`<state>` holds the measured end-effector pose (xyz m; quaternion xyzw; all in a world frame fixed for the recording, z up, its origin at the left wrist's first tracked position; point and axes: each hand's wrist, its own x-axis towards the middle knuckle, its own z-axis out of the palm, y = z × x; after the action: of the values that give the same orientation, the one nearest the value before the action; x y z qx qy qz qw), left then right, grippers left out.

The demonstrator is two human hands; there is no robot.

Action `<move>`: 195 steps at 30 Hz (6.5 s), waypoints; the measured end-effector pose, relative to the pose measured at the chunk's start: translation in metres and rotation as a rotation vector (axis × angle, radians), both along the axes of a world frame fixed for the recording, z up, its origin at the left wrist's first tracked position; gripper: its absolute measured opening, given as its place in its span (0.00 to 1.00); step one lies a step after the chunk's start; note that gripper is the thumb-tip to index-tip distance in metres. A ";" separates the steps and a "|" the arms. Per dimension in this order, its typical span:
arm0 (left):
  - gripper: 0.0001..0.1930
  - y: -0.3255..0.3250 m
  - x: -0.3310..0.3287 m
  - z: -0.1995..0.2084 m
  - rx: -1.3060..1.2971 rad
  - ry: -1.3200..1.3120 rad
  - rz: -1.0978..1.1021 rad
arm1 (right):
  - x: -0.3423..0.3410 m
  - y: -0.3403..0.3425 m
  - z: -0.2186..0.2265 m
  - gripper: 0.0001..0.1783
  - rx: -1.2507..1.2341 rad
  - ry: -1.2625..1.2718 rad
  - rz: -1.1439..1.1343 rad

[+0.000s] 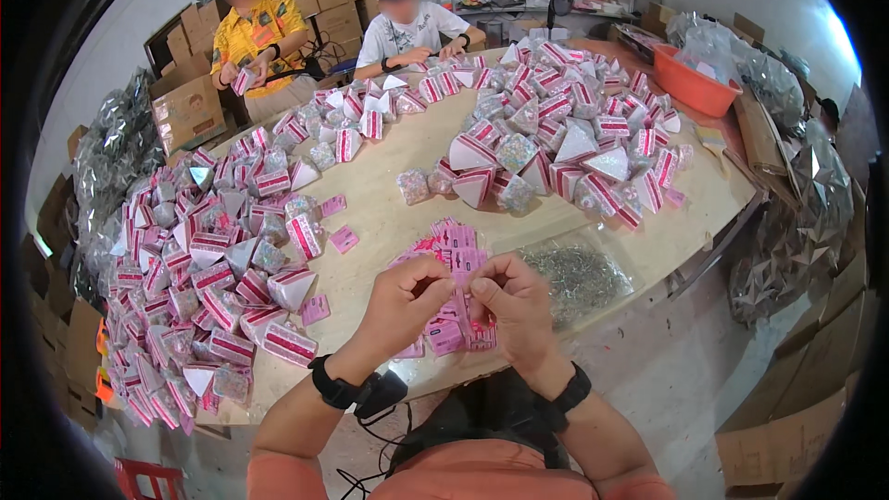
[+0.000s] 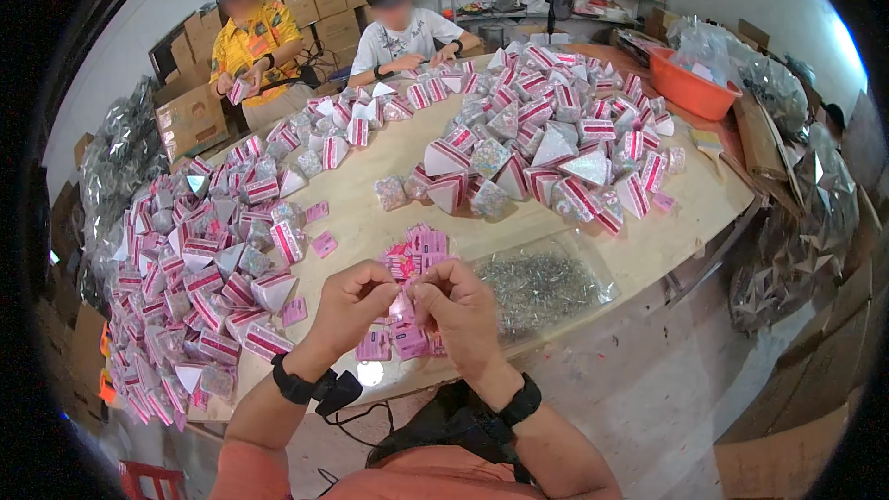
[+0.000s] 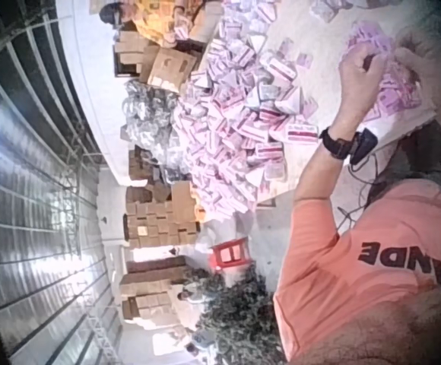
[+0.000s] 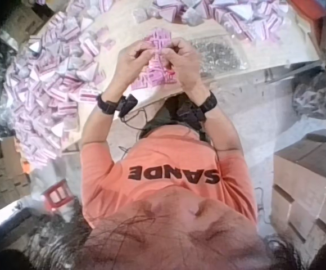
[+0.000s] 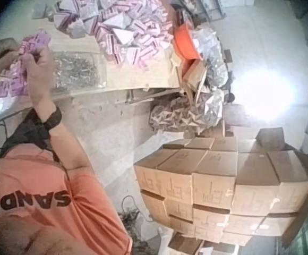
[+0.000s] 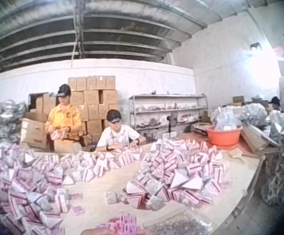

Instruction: The person repeatedly picks up small, colorful, triangular items and pink labels from a table, inserts the labels into the items, and places the finished packages into a pile. The task is performed by hand in a repetitive assembly-line manner.

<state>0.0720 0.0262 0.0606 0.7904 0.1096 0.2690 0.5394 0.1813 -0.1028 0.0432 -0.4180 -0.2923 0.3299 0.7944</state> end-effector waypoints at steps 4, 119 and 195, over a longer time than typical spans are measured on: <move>0.03 -0.006 -0.001 0.005 -0.030 -0.085 0.064 | 0.003 0.006 0.001 0.08 0.082 0.000 -0.122; 0.23 -0.030 -0.035 -0.058 -1.563 -0.389 -0.305 | -0.025 -0.044 0.004 0.09 -0.113 -0.330 -0.030; 0.35 -0.015 -0.082 -0.029 -0.496 -0.597 0.569 | -0.085 0.057 0.036 0.07 -0.076 -1.150 -0.023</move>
<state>-0.0104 0.0109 0.0314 0.4649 0.2227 0.5866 0.6246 0.0961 -0.0461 0.0787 -0.5615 -0.6605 0.0514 0.4957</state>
